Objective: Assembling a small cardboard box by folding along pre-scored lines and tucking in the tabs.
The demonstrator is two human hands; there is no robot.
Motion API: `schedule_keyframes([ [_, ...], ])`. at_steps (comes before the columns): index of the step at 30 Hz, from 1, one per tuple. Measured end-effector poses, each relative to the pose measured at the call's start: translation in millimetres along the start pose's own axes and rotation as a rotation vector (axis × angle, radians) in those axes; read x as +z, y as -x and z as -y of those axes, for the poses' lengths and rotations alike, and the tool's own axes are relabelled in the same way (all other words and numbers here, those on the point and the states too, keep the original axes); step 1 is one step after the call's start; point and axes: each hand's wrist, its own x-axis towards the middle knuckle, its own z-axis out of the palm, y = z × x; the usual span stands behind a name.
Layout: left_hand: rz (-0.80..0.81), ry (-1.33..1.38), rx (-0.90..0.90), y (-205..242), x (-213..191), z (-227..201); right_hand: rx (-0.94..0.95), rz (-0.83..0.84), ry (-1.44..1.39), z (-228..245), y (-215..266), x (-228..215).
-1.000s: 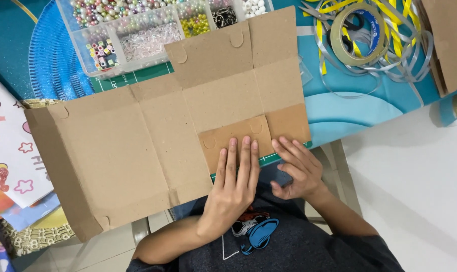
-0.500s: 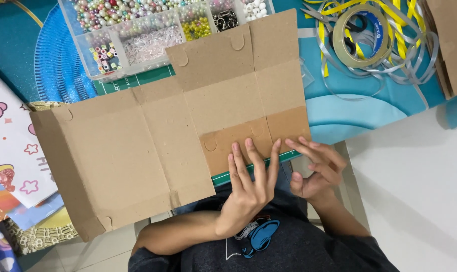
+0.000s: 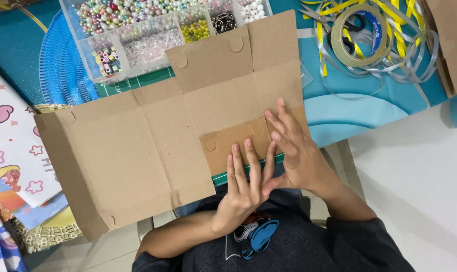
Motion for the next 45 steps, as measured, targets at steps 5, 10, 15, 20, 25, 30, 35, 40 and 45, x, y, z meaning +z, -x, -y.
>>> schedule_keyframes([
  [5, 0.028, -0.005, -0.046, -1.8, -0.5, 1.1, 0.033, -0.041, 0.057, 5.9, 11.4, 0.1],
  [10, -0.031, 0.048, -0.094, -1.9, -1.5, 5.1, 0.245, -0.074, 0.090, -3.9, 21.1, -14.9],
  [15, 0.040, 0.088, -0.060, 6.0, -4.0, 12.0, 0.045, -0.057, 0.230, -3.0, 32.3, 2.8],
  [20, 0.006, 0.084, -0.061, 7.3, -1.5, 15.2, -0.090, -0.006, 0.154, 9.9, 37.4, 13.9],
  [25, 0.183, 0.639, -0.040, 26.7, -1.1, 33.5, 0.022, 0.136, 0.370, 7.4, 24.4, -5.5],
  [30, 0.234, 0.689, -0.138, 61.1, -6.6, 74.5, -0.054, 0.019, 0.298, 3.7, 21.6, -5.1],
  [35, 0.166, 0.964, -0.316, 62.2, -7.6, 103.9, 0.034, -0.071, 0.180, 17.2, 7.4, -1.8],
  [40, 0.042, 0.968, -0.393, 57.9, 3.1, 96.4, 0.175, 0.081, 0.289, 33.3, -18.1, 4.1],
  [45, 0.129, 0.992, -0.403, 52.6, 9.3, 85.3, 0.104, 0.198, 0.445, 35.9, -22.3, 4.8],
])
